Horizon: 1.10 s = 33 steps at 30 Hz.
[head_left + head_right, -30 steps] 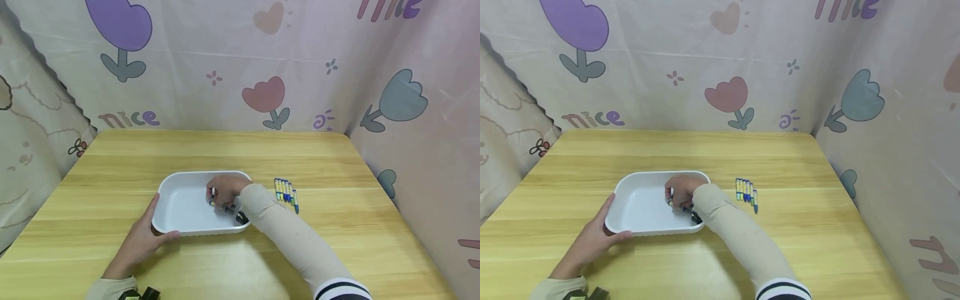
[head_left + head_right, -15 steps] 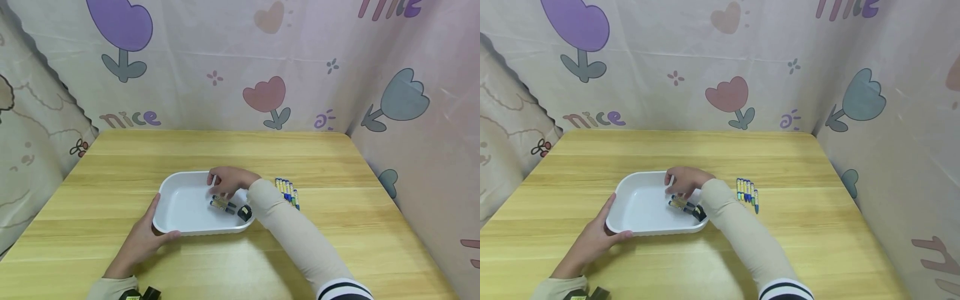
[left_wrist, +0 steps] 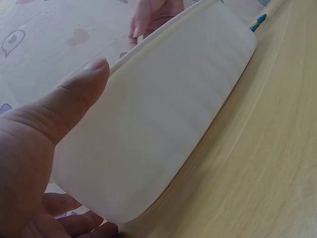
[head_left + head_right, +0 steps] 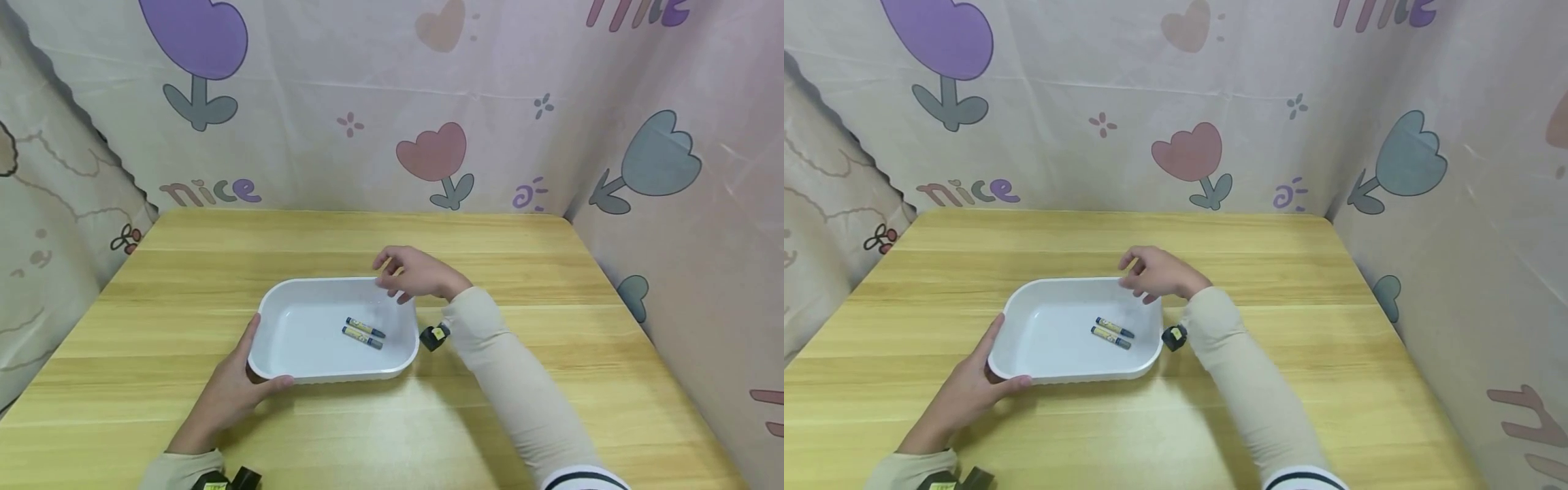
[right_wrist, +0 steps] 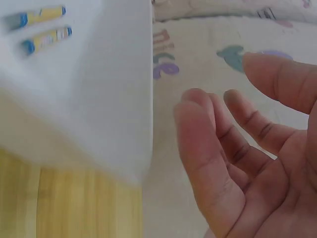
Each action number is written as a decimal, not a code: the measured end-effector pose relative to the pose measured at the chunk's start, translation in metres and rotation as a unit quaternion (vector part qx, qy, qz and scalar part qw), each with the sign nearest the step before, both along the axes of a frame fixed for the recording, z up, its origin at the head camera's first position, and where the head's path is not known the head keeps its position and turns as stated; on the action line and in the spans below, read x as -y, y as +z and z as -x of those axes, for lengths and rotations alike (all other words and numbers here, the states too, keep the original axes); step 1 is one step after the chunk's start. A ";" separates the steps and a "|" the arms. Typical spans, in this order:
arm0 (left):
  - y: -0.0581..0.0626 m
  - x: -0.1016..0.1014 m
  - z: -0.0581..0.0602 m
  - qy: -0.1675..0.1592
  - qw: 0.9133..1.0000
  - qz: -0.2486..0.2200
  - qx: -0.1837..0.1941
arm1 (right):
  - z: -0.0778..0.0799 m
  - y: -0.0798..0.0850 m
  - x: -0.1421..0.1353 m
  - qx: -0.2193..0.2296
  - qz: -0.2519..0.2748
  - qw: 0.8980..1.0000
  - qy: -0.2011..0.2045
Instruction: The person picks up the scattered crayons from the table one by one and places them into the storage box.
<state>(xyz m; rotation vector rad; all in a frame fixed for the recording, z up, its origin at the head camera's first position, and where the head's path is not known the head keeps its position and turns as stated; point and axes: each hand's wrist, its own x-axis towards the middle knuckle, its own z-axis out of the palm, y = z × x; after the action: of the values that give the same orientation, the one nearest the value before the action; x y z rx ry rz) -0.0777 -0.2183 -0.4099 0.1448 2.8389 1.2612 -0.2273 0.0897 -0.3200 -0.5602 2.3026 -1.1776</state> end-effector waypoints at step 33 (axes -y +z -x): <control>-0.001 -0.001 0.002 0.001 1.000 -0.010 0.005 | -0.005 -0.054 -0.171 0.123 -0.025 0.980 -0.156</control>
<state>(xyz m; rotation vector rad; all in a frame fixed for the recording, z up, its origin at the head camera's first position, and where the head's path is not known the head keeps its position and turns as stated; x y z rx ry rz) -0.0795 -0.2177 -0.4112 0.1368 2.8194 1.2867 -0.2220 0.2607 -0.3740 -0.0272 2.2491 -1.2465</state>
